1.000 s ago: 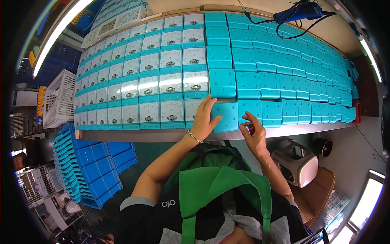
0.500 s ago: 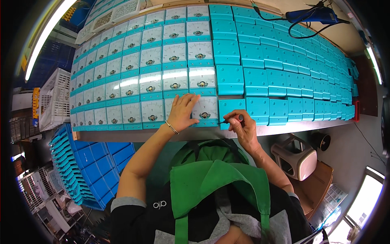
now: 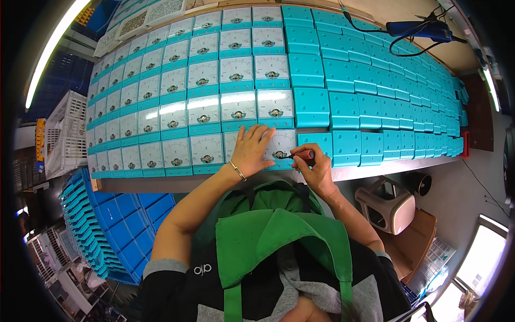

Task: The person repeatedly picks up small teal boxes from a table, opens them, and uses a screwdriver to tighten a screw on a meter-like device inside. They then close the boxes and place them back on the table. The process is repeated for multiple units.

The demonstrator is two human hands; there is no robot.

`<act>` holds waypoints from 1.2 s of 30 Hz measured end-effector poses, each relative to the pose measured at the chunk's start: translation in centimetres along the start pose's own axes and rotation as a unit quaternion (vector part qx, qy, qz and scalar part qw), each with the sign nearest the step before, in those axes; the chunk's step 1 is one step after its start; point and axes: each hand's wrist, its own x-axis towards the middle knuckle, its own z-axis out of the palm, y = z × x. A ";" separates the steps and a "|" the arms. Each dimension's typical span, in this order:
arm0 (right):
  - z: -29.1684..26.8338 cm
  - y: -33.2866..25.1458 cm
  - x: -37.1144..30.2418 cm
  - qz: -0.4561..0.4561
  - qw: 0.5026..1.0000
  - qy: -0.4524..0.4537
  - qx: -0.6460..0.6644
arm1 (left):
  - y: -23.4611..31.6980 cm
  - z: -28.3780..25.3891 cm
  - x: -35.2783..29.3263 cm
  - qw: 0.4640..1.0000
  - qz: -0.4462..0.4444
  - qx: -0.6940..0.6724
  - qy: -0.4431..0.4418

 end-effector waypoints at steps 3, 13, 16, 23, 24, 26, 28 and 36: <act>0.3 -0.4 0.1 -0.006 1.000 -0.019 -0.016 | -0.3 0.5 0.3 1.000 0.003 -0.004 0.001; 0.3 0.0 0.0 -0.078 0.989 -0.066 -0.107 | -0.5 0.5 0.3 0.999 -0.001 -0.049 0.014; 0.6 0.1 0.4 -0.067 0.994 -0.065 -0.060 | -0.7 0.7 0.1 0.999 -0.001 -0.044 0.016; 0.4 0.4 1.0 -0.026 0.998 -0.060 -0.008 | -0.6 0.5 0.3 1.000 0.006 -0.024 0.010; 0.6 0.5 0.8 -0.038 0.998 -0.052 -0.017 | -0.4 0.4 0.3 1.000 0.005 -0.012 0.003; 1.1 0.6 0.6 -0.065 0.997 -0.036 -0.038 | 0.2 0.1 0.5 1.000 0.003 0.014 -0.010; 1.4 0.4 0.8 -0.091 0.994 -0.020 -0.062 | 0.6 0.6 1.0 1.000 0.017 0.018 -0.001; -5.2 -4.2 3.0 0.043 0.946 0.125 0.295 | 0.7 -5.2 0.3 0.955 -0.023 -0.287 0.065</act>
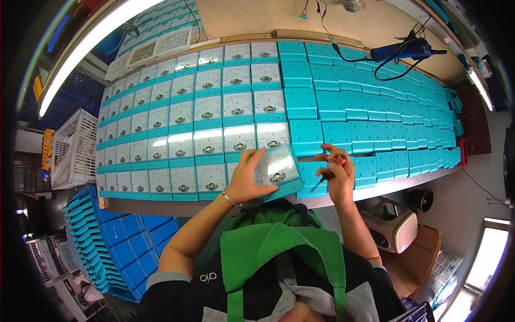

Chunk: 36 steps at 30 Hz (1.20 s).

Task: The person repeatedly picks up small teal boxes from a table, opens them, and uses a screwdriver to tighten a screw on a meter-like device inside. They then close the boxes and place them back on the table. The process is repeated for multiple units.

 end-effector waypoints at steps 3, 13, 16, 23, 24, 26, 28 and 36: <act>-1.1 2.1 0.0 0.267 0.952 -0.127 0.080 | 1.5 0.5 1.1 0.997 0.034 -0.068 0.035; -6.0 3.5 0.5 -0.042 0.836 -0.118 -0.535 | 3.5 -2.5 0.5 0.996 0.026 -0.007 -0.082; -6.5 3.0 0.2 -0.110 0.662 -0.079 -0.737 | 4.6 -2.8 0.2 0.996 0.036 0.031 -0.076; -0.3 1.1 -3.6 0.107 0.886 -0.285 -0.350 | 8.3 -3.5 -0.8 0.994 0.086 0.036 -0.053; -0.3 1.3 -4.0 0.137 0.905 -0.295 -0.274 | 8.5 -3.5 -1.0 0.993 0.097 0.041 -0.049; -0.1 1.8 -4.6 0.194 0.923 -0.311 -0.114 | 8.7 -3.4 -1.2 0.992 0.111 0.047 -0.040; 0.3 1.5 -4.6 0.200 0.922 -0.312 -0.113 | 8.8 -3.3 -1.5 0.991 0.119 0.049 -0.033; 0.5 1.5 -4.9 0.175 0.927 -0.314 -0.104 | 8.8 -3.3 -2.1 0.992 0.122 0.040 -0.022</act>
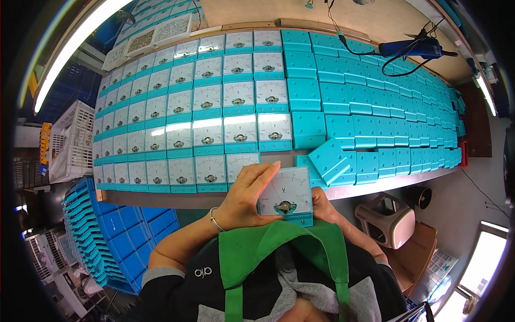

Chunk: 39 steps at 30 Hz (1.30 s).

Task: The person repeatedly picks up small teal boxes from a table, opens them, and uses a screwdriver to tighten a screw on a meter-like device inside. They then close the boxes and place them back on the table. The process is repeated for multiple units.

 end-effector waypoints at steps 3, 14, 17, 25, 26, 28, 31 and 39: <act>-0.1 0.6 -0.2 -0.009 1.000 0.003 0.000 | -0.1 0.1 0.0 1.000 0.000 -0.003 -0.001; 0.2 0.6 -0.3 -0.007 1.000 0.019 0.017 | 0.0 0.2 0.1 1.000 -0.016 -0.013 -0.011; 0.0 1.0 -0.3 -0.012 1.000 0.014 0.010 | -0.1 0.2 0.2 1.000 -0.018 -0.012 -0.015; -0.1 0.5 -0.1 -0.007 1.000 0.008 0.010 | -0.6 0.2 0.4 0.999 -0.025 -0.011 -0.027; -0.2 0.4 0.0 -0.003 1.000 0.002 0.007 | -0.7 0.2 0.4 0.999 -0.038 -0.019 -0.028; -0.6 -0.5 0.2 0.015 0.999 0.034 -0.013 | -1.1 0.3 0.2 0.997 -0.062 -0.035 -0.032; -2.9 -2.1 0.8 0.017 0.962 0.173 -0.211 | -5.4 3.5 -2.4 0.888 -0.174 -0.408 0.123; -7.4 3.3 0.5 0.022 0.730 0.290 -0.618 | -6.1 1.5 -3.8 0.688 -0.276 -0.668 -0.063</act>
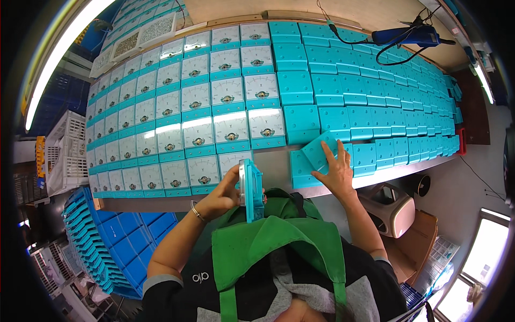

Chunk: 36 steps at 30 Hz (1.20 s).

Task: The person repeatedly picks up small teal boxes from a table, opens them, and uses a screwdriver to tighten a screw on a meter-like device inside. They then close the boxes and place them back on the table. The process is repeated for multiple units.

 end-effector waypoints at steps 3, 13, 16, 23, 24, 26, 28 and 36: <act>0.0 -1.2 -0.2 0.017 0.964 -0.052 0.261 | 0.0 1.0 1.0 0.993 0.032 0.047 0.101; -0.2 -7.4 -2.0 0.094 0.676 -0.243 0.689 | -2.0 1.1 4.5 0.987 0.075 0.066 0.126; -1.0 -8.4 -2.3 0.111 0.667 -0.256 0.690 | -1.8 1.0 4.4 0.987 0.071 0.069 0.125; 1.3 -9.5 -2.7 0.014 0.744 -0.194 0.640 | -2.5 2.5 4.7 0.965 0.111 0.186 0.148; 2.1 -9.5 -2.7 -0.007 0.774 -0.160 0.612 | -2.6 1.8 5.0 0.954 0.132 0.234 0.137; 3.5 -9.8 -2.4 -0.032 0.815 -0.107 0.569 | -3.2 1.1 5.4 0.947 0.162 0.247 0.123; 2.9 -9.6 -2.4 -0.055 0.890 -0.060 0.448 | -3.2 0.2 5.3 0.907 0.189 0.351 0.139; 1.7 -5.6 -1.1 0.069 0.837 0.013 0.543 | -4.9 -2.3 4.1 0.844 0.144 0.481 0.190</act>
